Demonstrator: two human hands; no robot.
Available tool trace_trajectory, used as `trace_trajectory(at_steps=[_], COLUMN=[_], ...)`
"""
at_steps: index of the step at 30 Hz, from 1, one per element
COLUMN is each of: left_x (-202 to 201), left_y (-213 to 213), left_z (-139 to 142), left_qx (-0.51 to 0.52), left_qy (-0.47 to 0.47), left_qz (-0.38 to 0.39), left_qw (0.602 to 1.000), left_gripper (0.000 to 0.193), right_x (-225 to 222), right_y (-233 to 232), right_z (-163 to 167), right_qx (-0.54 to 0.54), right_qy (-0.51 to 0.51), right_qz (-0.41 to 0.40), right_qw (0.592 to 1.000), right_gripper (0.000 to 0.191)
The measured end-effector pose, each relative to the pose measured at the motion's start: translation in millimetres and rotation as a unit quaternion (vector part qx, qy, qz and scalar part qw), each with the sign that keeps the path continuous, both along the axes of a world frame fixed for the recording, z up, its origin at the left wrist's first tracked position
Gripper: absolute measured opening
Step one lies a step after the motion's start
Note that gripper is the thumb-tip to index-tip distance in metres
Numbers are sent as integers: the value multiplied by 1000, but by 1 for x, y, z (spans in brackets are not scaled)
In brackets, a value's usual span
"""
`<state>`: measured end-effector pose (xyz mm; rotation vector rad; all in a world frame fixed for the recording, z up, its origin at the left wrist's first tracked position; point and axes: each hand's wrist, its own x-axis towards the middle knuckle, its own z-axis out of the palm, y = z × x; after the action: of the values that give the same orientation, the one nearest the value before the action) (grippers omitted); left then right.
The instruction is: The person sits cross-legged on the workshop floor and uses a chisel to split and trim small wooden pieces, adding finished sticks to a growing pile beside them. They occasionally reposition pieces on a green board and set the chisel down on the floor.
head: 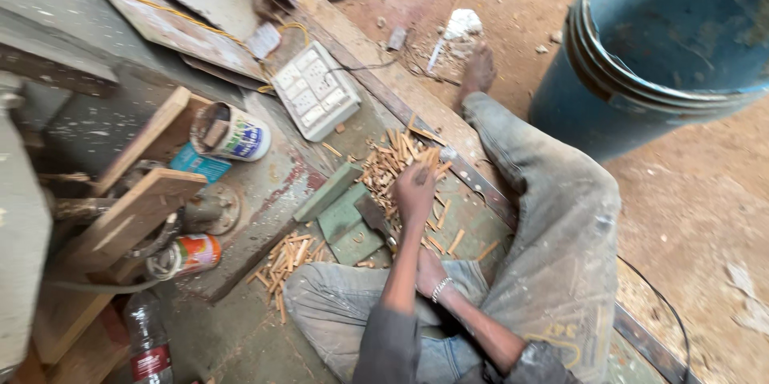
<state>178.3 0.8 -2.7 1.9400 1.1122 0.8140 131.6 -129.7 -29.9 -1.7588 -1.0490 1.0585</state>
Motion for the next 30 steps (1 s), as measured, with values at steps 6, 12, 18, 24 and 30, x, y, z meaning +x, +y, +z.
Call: trace_trajectory(at_steps=[6, 12, 18, 24, 30], left_x=[-147, -166, -148, -154, -158], left_y=[29, 66, 95, 96, 98], left_z=[2, 1, 27, 23, 6], left_qx=[-73, -113, -170, -202, -103], left_qy=[-94, 176, 286, 161, 121], left_qz=[161, 281, 239, 252, 237], left_qw=[980, 937, 912, 933, 959], left_gripper=[25, 12, 14, 19, 24], right_x=[-1, 2, 5, 6, 8], right_y=[8, 11, 9, 8, 7], right_z=[-2, -6, -10, -13, -14], right_qx=[13, -13, 64, 33, 32], right_qy=[43, 55, 50, 52, 24], right_qz=[-30, -13, -17, -13, -15], right_qw=[999, 998, 997, 998, 999], right_gripper=[57, 60, 58, 57, 57])
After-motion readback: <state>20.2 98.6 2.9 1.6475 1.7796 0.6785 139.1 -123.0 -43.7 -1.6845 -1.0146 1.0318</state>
